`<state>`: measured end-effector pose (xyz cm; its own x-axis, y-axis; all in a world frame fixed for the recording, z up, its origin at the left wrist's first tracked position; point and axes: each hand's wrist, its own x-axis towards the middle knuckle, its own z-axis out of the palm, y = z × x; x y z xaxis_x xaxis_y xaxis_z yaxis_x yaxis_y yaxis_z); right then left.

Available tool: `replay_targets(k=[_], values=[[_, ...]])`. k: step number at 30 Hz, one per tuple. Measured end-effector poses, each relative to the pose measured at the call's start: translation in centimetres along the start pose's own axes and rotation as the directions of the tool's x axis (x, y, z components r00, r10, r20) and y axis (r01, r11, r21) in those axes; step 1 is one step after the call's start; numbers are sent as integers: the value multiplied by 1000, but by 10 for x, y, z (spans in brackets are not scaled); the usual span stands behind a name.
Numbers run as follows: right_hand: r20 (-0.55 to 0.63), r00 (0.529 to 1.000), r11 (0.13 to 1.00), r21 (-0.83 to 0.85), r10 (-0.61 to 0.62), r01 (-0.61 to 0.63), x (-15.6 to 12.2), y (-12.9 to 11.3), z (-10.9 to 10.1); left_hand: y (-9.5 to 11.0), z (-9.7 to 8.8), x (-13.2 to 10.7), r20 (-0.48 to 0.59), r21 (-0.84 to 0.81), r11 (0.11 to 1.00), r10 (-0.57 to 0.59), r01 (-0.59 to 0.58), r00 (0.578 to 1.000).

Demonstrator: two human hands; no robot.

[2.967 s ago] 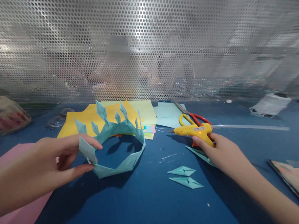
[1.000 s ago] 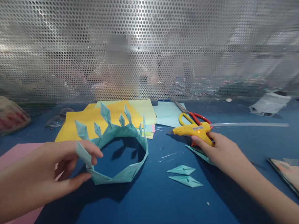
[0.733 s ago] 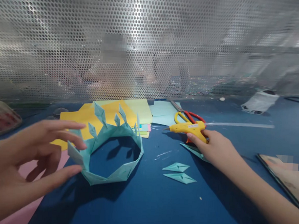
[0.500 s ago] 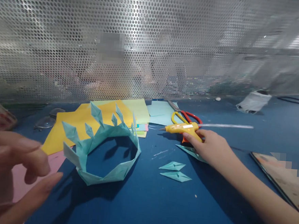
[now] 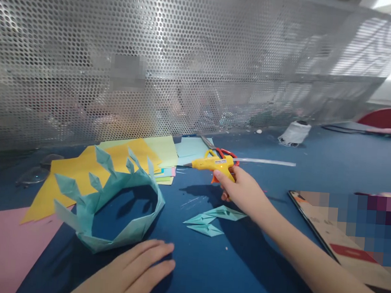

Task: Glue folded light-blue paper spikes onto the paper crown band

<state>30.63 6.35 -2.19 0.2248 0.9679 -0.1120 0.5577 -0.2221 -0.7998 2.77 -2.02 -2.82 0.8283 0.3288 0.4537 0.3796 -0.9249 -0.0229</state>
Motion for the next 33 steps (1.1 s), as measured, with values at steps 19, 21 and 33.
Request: replay_targets(k=[19, 21, 33], values=[[-28, 999, 997, -72, -16, 14, -4, -4, 5, 4, 28, 53, 247, -338, 844, -348, 417, 904], [-33, 999, 996, -85, -7, 4, -4, -6, 6, 1, 30, 52, 222, -287, 887, -305, 361, 926], [-68, 998, 995, -100, -1, -6, -8, -9, 6, 1, 8, 7, -31, -38, 997, -74, 72, 997]])
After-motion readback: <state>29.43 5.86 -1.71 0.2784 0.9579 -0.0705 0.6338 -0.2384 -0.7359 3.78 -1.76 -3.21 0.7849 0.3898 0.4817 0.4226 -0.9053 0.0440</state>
